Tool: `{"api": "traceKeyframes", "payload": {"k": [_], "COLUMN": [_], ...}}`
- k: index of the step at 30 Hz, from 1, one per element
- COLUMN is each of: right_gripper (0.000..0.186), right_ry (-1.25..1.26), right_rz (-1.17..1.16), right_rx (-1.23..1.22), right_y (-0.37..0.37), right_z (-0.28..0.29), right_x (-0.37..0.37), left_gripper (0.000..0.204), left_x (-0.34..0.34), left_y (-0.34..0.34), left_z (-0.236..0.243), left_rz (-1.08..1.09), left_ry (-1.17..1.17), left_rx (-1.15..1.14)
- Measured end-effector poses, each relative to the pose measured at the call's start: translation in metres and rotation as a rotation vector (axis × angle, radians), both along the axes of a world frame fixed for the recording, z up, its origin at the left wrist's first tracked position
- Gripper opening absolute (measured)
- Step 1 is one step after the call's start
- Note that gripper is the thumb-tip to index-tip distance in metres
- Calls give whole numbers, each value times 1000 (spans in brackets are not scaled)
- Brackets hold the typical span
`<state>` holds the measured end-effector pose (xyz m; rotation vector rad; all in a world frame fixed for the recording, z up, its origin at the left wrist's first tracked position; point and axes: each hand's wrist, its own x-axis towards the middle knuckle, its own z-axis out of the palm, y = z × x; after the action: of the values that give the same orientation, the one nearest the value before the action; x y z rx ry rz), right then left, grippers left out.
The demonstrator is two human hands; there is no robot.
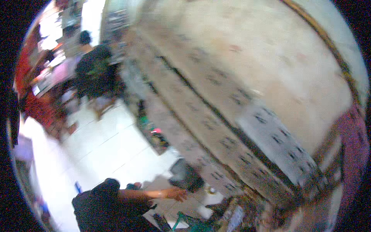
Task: The person takes purple and grey fabric pieces from a workbench and hangs them on a series of clips along overhead racks to dry.
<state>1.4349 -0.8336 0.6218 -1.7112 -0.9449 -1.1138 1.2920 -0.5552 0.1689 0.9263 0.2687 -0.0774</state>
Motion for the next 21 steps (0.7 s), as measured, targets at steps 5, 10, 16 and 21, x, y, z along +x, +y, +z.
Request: {"api": "traceKeyframes", "payload": {"k": [5,10,16,21], "right_gripper": [26,22,17,21], "right_ry": [918,1776,2027,1931], "right_rz": [325,554,682,660], "right_rx": [-242,-532,-926,-1202], "right_y": [72,107,240,350], "right_z": [-336,-514,-608,-600], "right_x": [-102,-179,-246,-311], "left_gripper": [45,47,49,46], "left_x": [-152,-273,-510,-674], "left_y": [40,92,90,49], "left_z": [-11,-17,-34,-58], "left_rz": [296,513,828,1214], "left_ry": [182,624,976,1266], "left_rx": [534,850,778,614]}}
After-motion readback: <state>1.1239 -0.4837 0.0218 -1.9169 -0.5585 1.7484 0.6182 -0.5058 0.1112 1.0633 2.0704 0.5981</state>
